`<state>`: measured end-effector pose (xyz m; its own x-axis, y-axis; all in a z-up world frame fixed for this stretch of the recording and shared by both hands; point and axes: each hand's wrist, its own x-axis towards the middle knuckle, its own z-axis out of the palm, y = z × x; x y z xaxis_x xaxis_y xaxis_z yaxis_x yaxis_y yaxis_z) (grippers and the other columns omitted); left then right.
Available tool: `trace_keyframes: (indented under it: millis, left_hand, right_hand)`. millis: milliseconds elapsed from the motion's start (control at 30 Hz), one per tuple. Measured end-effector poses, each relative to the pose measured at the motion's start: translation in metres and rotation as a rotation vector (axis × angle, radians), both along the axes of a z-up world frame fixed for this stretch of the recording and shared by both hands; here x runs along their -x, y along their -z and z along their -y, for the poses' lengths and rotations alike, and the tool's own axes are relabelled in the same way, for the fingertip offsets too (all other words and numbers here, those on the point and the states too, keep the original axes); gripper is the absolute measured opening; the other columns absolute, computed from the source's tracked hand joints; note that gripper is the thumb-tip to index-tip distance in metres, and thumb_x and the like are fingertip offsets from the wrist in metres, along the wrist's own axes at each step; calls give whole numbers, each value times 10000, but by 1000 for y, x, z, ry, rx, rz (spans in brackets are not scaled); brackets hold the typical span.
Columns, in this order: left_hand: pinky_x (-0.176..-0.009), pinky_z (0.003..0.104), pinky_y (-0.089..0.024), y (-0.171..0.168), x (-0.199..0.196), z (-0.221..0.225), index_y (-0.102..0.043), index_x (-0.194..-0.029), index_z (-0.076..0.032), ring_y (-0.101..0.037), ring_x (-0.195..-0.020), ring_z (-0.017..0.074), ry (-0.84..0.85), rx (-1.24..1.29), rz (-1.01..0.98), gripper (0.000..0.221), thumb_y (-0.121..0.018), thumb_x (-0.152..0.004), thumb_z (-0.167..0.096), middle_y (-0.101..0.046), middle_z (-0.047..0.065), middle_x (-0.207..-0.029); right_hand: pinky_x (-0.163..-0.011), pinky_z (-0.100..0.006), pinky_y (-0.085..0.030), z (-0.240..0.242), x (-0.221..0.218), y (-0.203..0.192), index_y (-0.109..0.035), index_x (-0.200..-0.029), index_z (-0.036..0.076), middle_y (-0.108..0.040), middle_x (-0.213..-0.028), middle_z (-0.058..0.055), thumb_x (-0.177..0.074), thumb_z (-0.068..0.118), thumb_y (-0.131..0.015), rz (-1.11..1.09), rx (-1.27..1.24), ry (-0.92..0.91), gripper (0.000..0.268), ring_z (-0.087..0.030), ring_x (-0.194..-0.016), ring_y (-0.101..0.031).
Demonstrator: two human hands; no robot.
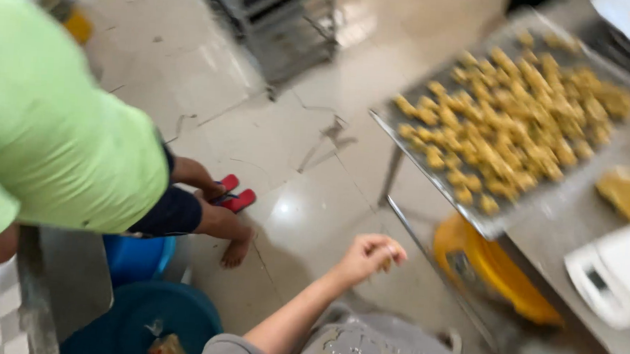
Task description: Portioning dough by weight using a digital scale and rolling the portions into uniform balls.
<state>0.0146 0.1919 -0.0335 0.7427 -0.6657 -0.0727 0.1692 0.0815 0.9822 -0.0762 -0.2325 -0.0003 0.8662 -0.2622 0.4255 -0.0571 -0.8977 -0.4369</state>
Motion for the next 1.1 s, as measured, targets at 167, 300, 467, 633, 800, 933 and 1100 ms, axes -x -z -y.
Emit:
trace_keyframes:
  millis: [167, 300, 467, 633, 800, 933, 1100]
  left_hand:
    - [-591, 221, -502, 0, 53, 63, -690, -982, -94, -623, -908, 97, -142, 92, 25, 185, -553, -858, -107, -689, 81, -1068]
    - [-533, 203, -377, -6, 99, 120, -587, -979, -66, -459, -611, 65, -279, 129, -189, 196, -474, -823, -103, -577, 57, -783]
    - [-478, 208, -254, -25, 136, 175, -504, -845, -123, -300, -527, 43, -271, 247, -257, 265, -356, -949, -316, -365, -52, -609]
    - [-736, 240, -503, -37, 163, 203, -482, -1184, -68, -574, -932, 139, -92, 151, -155, 295, -560, -899, -85, -565, 121, -1149]
    - [-293, 205, -365, -13, 170, 197, -640, -788, 39, -475, -297, 129, -91, 83, -227, 530, -387, -950, -397, -482, 101, -412]
    - [-372, 198, -271, -35, 163, 182, -663, -604, -24, -367, -321, 80, -80, -47, -194, 735, -225, -995, -466, -407, 42, -332]
    - [-349, 205, -308, -29, 147, 147, -662, -591, -39, -399, -302, 102, -81, -19, -185, 642, -311, -1000, -389, -435, 53, -328]
  right_hand:
    - [-1056, -513, -238, -4, 143, -47, -254, -1456, -180, -328, -1423, -409, -843, 159, -641, -159, -17, 297, 800, -498, -1302, -303]
    - [-946, -525, -352, 43, 195, -69, -355, -1448, -98, -421, -1356, -326, -956, 37, -582, -116, -213, 332, 558, -432, -1185, -467]
    - [-934, -480, -441, 78, 186, -84, -542, -1356, -91, -530, -1269, -269, -1038, 3, -569, -45, -151, 167, 333, -367, -1176, -506]
    - [-1004, -436, -408, 80, 127, -68, -535, -1262, -64, -575, -1215, -215, -959, 7, -512, -156, -210, -153, 312, -321, -1133, -528]
    - [-905, -469, -451, 88, 75, 24, -572, -1260, 52, -562, -1184, -168, -842, 85, -607, -26, 52, -213, 421, -391, -1056, -575]
    - [-746, -441, -479, 83, 54, 29, -628, -1018, 31, -501, -862, -158, -761, 53, -690, 55, 225, -256, 265, -381, -788, -566]
    - [-696, -307, -408, 16, 67, -51, -588, -710, 176, -418, -607, 35, -854, 589, -498, 275, -51, -233, 447, -200, -566, -452]
